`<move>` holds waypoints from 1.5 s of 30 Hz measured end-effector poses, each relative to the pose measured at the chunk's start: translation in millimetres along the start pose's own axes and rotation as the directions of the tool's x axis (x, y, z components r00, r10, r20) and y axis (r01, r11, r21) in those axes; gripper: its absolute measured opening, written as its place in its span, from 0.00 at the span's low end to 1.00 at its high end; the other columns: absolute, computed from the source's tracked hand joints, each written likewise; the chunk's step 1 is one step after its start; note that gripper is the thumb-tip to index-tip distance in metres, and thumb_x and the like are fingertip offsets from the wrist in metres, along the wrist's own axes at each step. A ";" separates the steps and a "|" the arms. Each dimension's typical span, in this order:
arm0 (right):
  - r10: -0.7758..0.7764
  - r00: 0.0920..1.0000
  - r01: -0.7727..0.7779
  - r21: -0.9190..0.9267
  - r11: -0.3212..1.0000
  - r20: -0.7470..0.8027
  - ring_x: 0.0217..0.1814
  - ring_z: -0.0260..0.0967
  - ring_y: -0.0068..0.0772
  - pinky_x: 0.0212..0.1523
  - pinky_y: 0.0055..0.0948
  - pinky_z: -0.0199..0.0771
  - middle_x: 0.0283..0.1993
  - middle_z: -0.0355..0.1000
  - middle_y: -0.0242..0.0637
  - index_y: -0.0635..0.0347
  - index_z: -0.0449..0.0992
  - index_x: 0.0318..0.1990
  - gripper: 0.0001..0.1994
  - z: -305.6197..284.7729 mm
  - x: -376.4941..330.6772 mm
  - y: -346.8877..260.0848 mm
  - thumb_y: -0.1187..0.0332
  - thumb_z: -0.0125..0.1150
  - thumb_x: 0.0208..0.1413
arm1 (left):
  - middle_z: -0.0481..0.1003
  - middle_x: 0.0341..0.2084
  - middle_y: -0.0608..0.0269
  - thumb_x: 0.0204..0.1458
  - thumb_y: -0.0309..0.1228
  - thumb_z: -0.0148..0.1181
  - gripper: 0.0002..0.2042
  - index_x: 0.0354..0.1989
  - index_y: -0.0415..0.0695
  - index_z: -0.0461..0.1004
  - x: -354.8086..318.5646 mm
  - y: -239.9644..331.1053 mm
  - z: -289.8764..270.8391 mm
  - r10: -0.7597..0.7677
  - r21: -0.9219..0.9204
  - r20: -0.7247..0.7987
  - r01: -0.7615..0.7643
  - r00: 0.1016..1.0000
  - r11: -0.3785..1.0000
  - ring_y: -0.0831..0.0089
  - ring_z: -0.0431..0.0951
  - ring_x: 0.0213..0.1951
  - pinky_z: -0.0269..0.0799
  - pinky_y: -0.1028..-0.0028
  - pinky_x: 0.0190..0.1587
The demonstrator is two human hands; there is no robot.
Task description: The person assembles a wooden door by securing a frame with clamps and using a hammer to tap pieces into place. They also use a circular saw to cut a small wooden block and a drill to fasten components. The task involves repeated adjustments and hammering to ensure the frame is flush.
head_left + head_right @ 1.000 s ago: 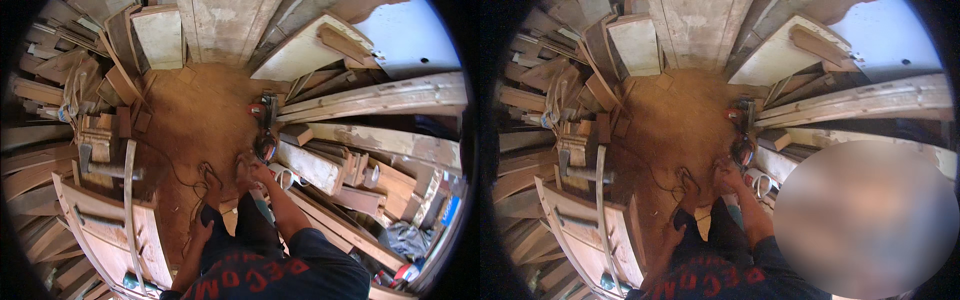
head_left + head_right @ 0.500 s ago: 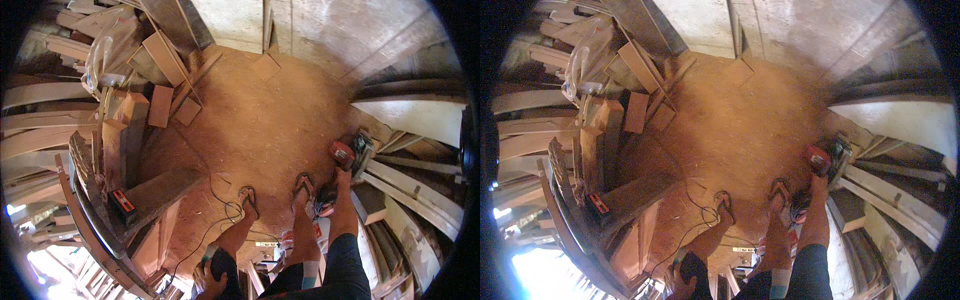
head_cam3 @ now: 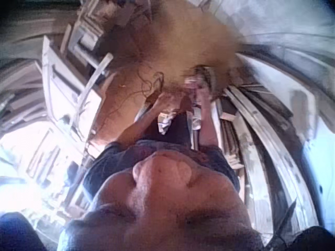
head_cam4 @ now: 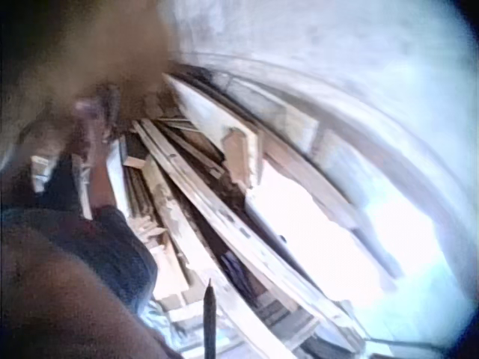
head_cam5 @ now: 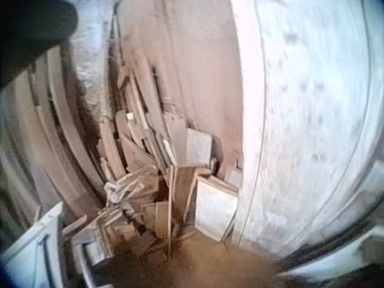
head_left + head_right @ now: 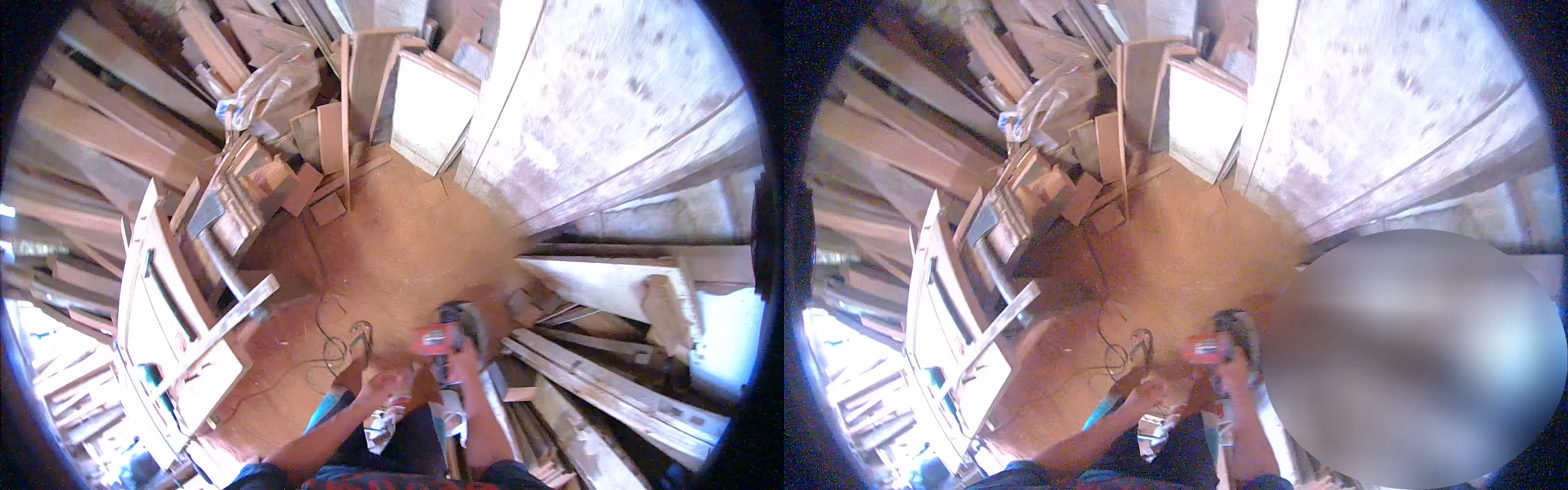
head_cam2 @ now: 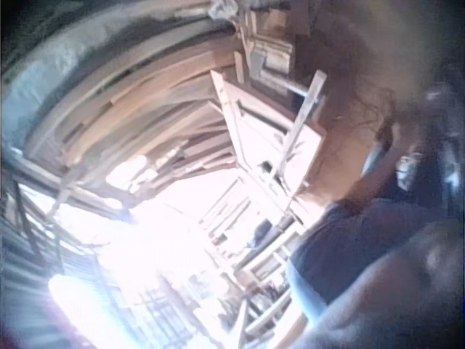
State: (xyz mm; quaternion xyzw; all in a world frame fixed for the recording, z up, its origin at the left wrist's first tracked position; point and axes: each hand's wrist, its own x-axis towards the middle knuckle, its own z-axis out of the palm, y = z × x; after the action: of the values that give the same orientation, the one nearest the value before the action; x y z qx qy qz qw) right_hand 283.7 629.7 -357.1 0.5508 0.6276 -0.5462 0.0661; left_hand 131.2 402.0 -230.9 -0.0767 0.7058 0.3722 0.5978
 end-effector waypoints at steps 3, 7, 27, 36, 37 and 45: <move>0.000 0.986 0.040 -0.233 0.972 0.168 0.50 0.73 0.69 0.52 0.53 0.74 0.45 0.77 0.62 0.59 0.64 0.58 0.29 -14.2 -113.6 -169.4 0.58 0.69 0.53 | 0.79 0.45 0.53 0.56 0.51 0.65 0.29 0.57 0.40 0.73 -45.1 96.8 45.7 -0.115 -0.014 -0.194 0.114 0.974 0.993 0.62 0.79 0.47 0.74 0.63 0.51; -0.420 0.763 0.538 -0.122 0.834 0.492 0.53 0.71 0.68 0.52 0.54 0.73 0.50 0.72 0.66 0.67 0.62 0.60 0.30 -10.5 -201.9 -231.5 0.60 0.62 0.54 | 0.77 0.49 0.48 0.54 0.49 0.66 0.33 0.59 0.35 0.70 -110.3 146.6 39.3 -0.120 -0.246 -0.375 0.026 0.919 0.969 0.58 0.77 0.50 0.73 0.61 0.53; 0.117 0.436 0.570 -0.374 0.731 0.892 0.56 0.73 0.57 0.60 0.43 0.72 0.57 0.72 0.57 0.55 0.80 0.51 0.17 106.1 -122.3 -206.9 0.68 0.54 0.54 | 0.79 0.42 0.40 0.45 0.38 0.64 0.30 0.60 0.47 0.71 -239.5 91.5 -75.7 0.139 0.561 -0.024 -0.102 0.990 0.822 0.44 0.80 0.46 0.75 0.52 0.50; -0.032 0.694 -0.295 0.325 0.899 0.719 0.37 0.76 0.33 0.39 0.30 0.78 0.39 0.76 0.43 0.60 0.67 0.60 0.17 26.5 -214.1 -283.7 0.75 0.54 0.65 | 0.77 0.44 0.33 0.46 0.39 0.63 0.31 0.62 0.45 0.68 -215.7 46.3 -61.2 0.189 0.337 -0.223 -0.107 0.956 0.935 0.41 0.79 0.49 0.74 0.52 0.53; -0.043 0.663 -0.269 0.292 0.918 0.747 0.35 0.75 0.32 0.37 0.29 0.77 0.39 0.75 0.41 0.59 0.67 0.60 0.17 18.8 -221.3 -268.7 0.73 0.55 0.66 | 0.77 0.45 0.32 0.46 0.39 0.63 0.32 0.62 0.44 0.67 -204.2 33.8 -59.1 0.238 0.273 -0.267 -0.163 0.934 0.948 0.40 0.78 0.50 0.74 0.52 0.54; 0.045 0.489 -0.387 0.170 0.906 0.871 0.46 0.75 0.33 0.49 0.33 0.77 0.44 0.76 0.39 0.61 0.66 0.61 0.16 -0.7 -271.5 -291.3 0.68 0.53 0.68 | 0.77 0.47 0.33 0.44 0.32 0.62 0.34 0.61 0.29 0.65 -155.6 -16.0 -56.1 0.173 -0.062 -0.505 -0.236 0.846 0.970 0.46 0.78 0.53 0.72 0.58 0.56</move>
State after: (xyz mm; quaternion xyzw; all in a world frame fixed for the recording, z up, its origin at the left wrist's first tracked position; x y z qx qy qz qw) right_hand 166.1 521.4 7.6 0.2900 0.3320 -0.8321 0.3366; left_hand 138.5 303.5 -97.2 -0.1301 0.8155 0.4440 0.3478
